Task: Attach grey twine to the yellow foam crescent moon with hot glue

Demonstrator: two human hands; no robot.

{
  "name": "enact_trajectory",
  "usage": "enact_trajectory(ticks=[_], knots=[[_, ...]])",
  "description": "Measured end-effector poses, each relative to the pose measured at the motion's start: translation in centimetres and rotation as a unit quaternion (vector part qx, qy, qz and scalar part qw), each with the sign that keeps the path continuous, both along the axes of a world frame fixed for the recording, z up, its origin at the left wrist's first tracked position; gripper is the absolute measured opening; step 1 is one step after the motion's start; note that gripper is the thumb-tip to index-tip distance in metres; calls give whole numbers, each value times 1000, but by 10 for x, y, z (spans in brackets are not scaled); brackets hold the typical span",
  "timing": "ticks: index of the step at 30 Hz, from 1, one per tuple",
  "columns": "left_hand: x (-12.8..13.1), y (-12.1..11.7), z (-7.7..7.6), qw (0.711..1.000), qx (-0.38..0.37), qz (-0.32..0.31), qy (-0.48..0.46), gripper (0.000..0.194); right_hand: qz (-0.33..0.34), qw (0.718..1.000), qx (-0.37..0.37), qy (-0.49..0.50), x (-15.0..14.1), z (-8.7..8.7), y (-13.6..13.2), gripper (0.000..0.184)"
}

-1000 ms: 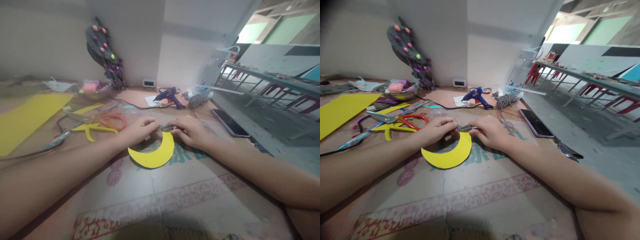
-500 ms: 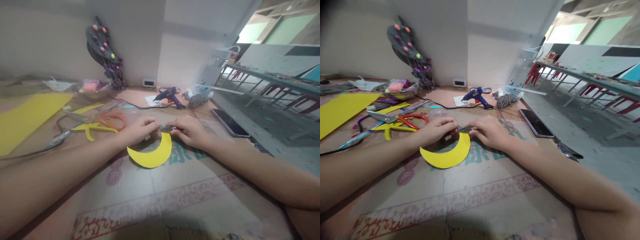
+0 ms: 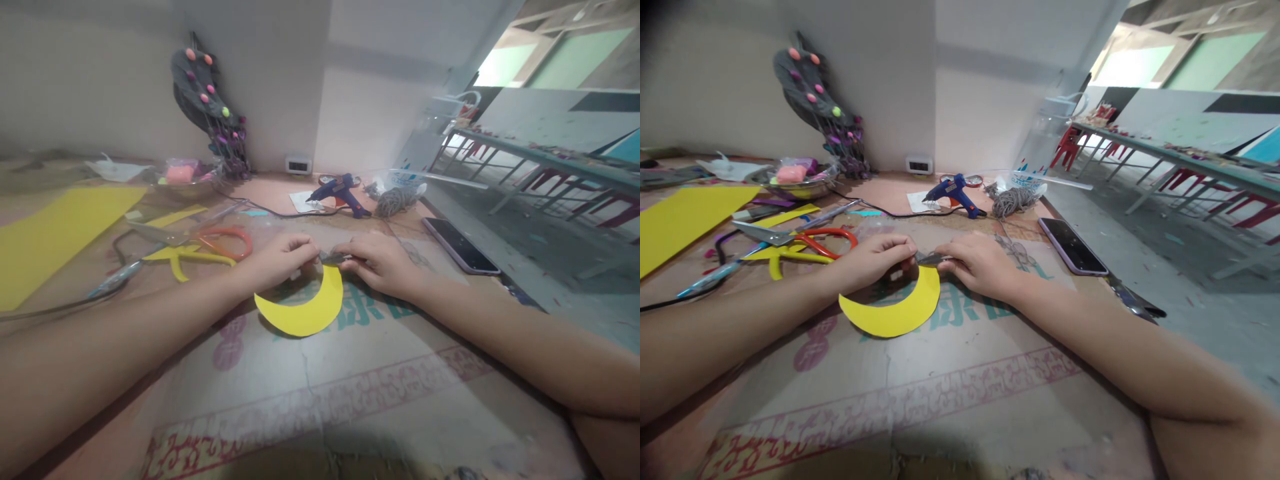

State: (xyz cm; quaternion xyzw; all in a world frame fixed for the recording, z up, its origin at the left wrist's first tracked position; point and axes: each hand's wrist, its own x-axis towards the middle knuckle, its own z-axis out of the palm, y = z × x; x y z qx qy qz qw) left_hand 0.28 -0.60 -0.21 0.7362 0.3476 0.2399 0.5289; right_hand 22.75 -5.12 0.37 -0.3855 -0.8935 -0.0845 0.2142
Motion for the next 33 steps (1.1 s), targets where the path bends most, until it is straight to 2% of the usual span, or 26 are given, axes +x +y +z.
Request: enact_trajectory(ticks=[11, 18, 25, 33], knots=[[0, -2, 3, 1000, 6, 5, 8, 25, -10, 1000, 12, -10, 0, -1, 1, 27], [2, -2, 4, 1000, 4, 7, 3, 28, -12, 998, -5, 61, 1, 2, -1, 30], [0, 1, 0, 1000, 5, 7, 6, 26, 8, 999, 0, 32, 0, 2, -1, 29], [1, 1, 1, 1000, -6, 2, 1, 27, -3, 1000, -3, 18, 0, 2, -1, 26]])
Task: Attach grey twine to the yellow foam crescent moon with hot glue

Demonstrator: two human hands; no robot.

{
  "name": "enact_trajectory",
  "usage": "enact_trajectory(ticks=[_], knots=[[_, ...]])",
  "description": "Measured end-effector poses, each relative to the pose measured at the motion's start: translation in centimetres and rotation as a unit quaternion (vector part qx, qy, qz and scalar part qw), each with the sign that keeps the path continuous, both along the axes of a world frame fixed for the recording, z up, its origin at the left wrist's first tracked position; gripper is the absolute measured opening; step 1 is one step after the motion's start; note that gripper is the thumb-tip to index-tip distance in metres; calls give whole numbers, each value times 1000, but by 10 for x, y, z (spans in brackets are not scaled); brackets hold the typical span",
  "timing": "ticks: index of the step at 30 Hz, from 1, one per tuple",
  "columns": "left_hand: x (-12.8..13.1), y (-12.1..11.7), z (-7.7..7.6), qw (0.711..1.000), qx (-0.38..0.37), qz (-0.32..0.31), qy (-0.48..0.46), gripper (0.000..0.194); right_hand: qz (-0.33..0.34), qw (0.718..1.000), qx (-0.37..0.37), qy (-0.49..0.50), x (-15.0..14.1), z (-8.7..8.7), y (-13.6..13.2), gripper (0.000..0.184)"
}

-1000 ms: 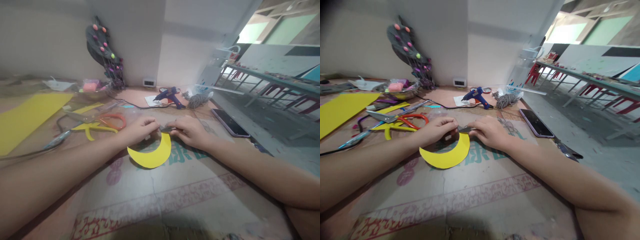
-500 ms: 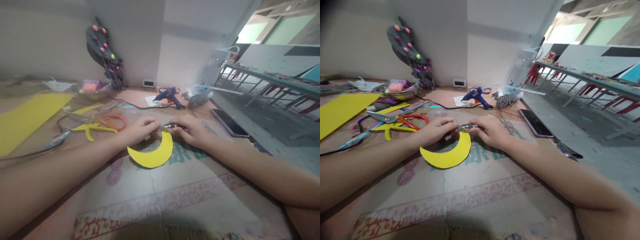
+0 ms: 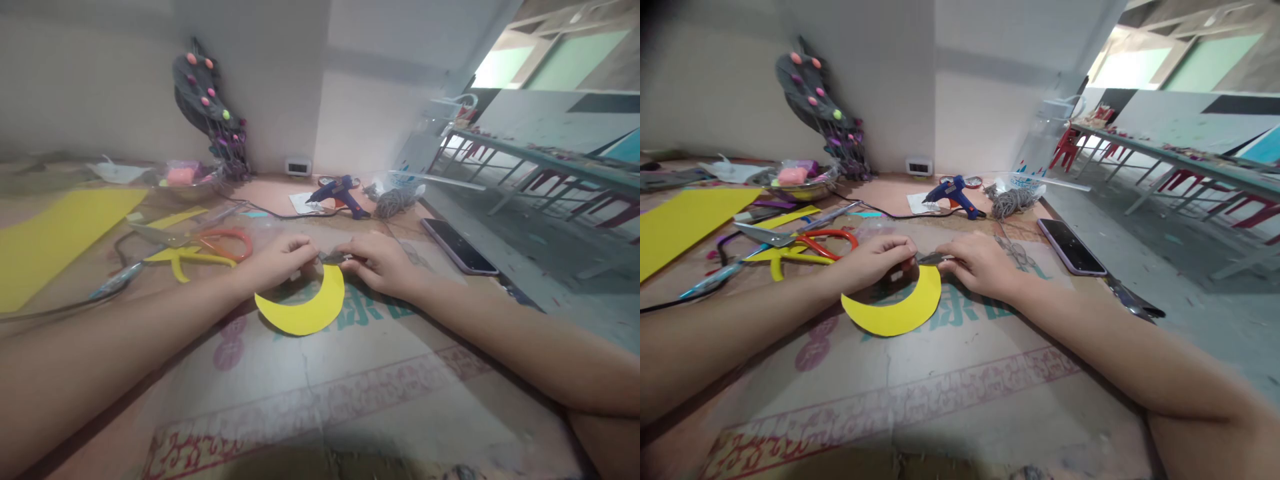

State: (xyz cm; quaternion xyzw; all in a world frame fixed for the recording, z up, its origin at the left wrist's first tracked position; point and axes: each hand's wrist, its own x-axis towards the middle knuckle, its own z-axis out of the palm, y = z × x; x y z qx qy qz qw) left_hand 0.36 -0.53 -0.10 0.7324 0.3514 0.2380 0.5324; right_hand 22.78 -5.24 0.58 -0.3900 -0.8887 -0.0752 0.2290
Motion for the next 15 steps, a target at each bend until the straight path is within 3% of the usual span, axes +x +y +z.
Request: enact_trajectory(ticks=[15], knots=[[1, -3, 8, 999, -28, -21, -4, 28, 9, 1000, 17, -19, 1, -3, 2, 27]])
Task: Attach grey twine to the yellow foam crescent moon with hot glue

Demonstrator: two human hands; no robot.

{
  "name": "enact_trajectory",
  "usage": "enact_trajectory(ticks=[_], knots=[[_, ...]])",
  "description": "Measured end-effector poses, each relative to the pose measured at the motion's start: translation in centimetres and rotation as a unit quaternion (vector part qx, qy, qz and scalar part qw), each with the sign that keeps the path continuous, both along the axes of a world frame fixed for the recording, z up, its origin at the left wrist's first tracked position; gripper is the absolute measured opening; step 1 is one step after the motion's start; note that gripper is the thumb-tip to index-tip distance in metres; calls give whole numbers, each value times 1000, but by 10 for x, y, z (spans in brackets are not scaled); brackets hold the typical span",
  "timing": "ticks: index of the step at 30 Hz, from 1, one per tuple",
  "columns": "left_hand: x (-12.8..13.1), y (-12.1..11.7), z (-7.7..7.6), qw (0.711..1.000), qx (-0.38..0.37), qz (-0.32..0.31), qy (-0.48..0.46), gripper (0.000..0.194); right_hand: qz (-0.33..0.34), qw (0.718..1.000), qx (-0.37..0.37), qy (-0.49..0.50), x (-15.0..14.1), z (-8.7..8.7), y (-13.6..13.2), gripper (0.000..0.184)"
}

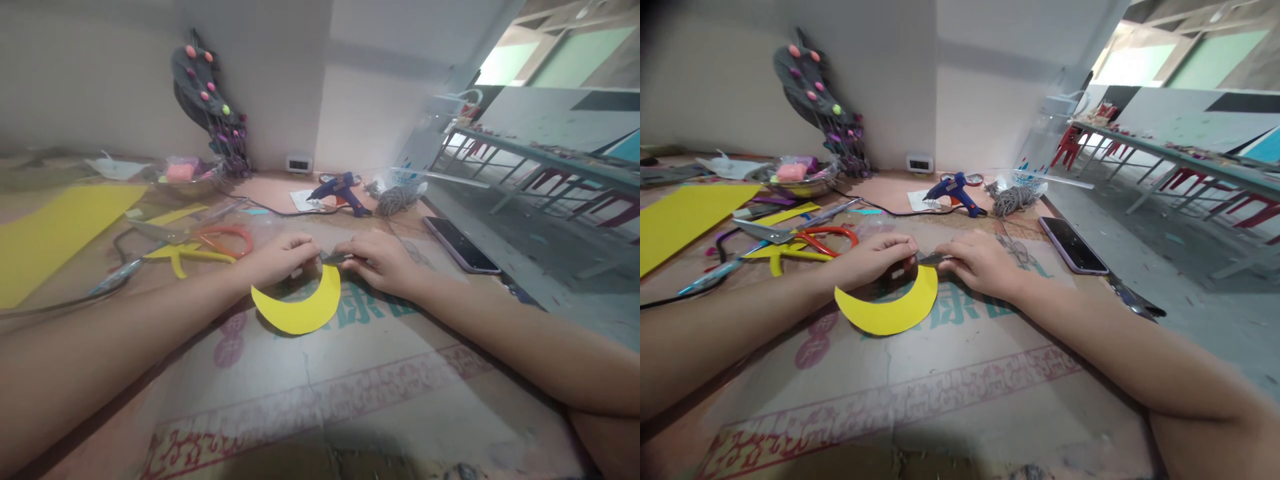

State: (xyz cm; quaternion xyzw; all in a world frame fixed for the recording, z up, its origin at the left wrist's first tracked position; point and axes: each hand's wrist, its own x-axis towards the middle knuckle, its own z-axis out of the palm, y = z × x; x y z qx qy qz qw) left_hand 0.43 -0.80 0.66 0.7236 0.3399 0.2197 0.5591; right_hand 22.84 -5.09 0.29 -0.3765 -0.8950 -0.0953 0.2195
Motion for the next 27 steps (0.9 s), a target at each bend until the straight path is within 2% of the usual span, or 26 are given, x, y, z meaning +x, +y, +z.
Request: enact_trajectory(ticks=[27], knots=[[0, 0, 1, 1000, 20, -1, 8, 28, -4, 1000, 7, -7, -1, 2, -1, 26]])
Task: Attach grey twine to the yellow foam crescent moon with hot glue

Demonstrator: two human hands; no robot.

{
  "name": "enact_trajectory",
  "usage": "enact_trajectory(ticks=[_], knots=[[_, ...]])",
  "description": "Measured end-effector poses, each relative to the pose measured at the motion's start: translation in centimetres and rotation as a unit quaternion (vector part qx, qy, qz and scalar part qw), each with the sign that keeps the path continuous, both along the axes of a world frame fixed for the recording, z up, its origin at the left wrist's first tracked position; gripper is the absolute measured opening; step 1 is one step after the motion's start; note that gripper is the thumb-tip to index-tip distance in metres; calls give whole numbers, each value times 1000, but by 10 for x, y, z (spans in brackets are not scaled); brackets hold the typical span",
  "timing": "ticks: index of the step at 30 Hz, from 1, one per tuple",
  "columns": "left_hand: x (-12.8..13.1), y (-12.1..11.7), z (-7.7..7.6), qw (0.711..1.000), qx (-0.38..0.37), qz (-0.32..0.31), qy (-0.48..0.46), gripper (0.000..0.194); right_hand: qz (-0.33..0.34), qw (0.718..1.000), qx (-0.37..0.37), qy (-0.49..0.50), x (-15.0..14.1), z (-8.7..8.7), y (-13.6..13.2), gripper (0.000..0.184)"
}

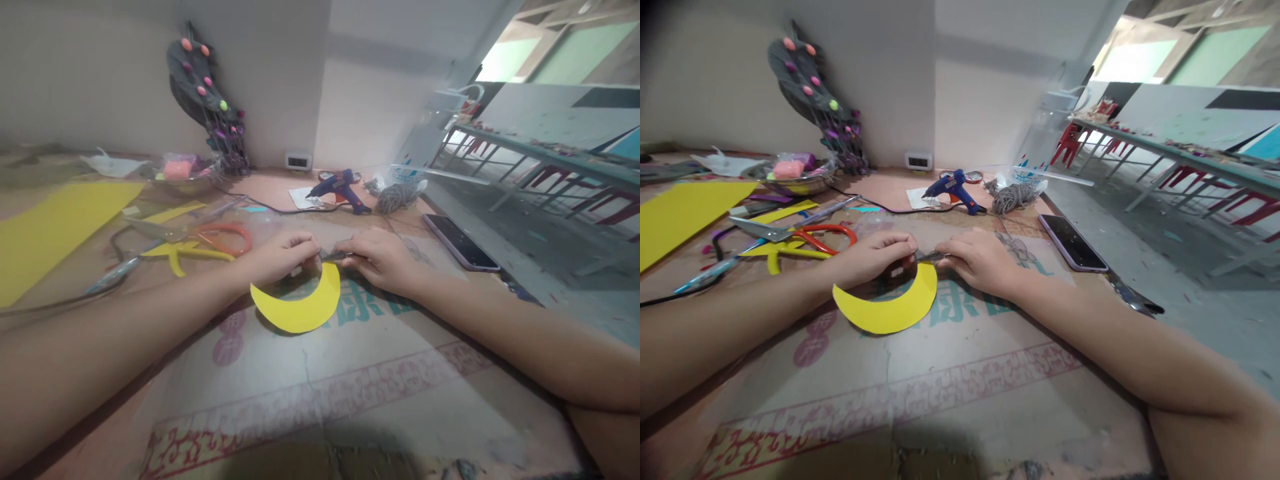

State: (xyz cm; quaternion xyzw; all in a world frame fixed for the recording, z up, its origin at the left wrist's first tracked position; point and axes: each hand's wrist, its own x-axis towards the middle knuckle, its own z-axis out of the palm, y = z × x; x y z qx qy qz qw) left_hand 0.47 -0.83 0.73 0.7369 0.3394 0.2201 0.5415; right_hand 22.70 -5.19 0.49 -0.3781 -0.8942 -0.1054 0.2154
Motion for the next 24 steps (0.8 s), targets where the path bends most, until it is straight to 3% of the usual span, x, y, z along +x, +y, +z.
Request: enact_trajectory(ticks=[12, 24], knots=[[-2, 3, -7, 998, 51, -30, 8, 35, -7, 1000, -17, 11, 1, -2, -1, 25], [-2, 4, -8, 996, 89, -19, 8, 35, -1, 1000, -3, -4, 1, 0, -3, 28]])
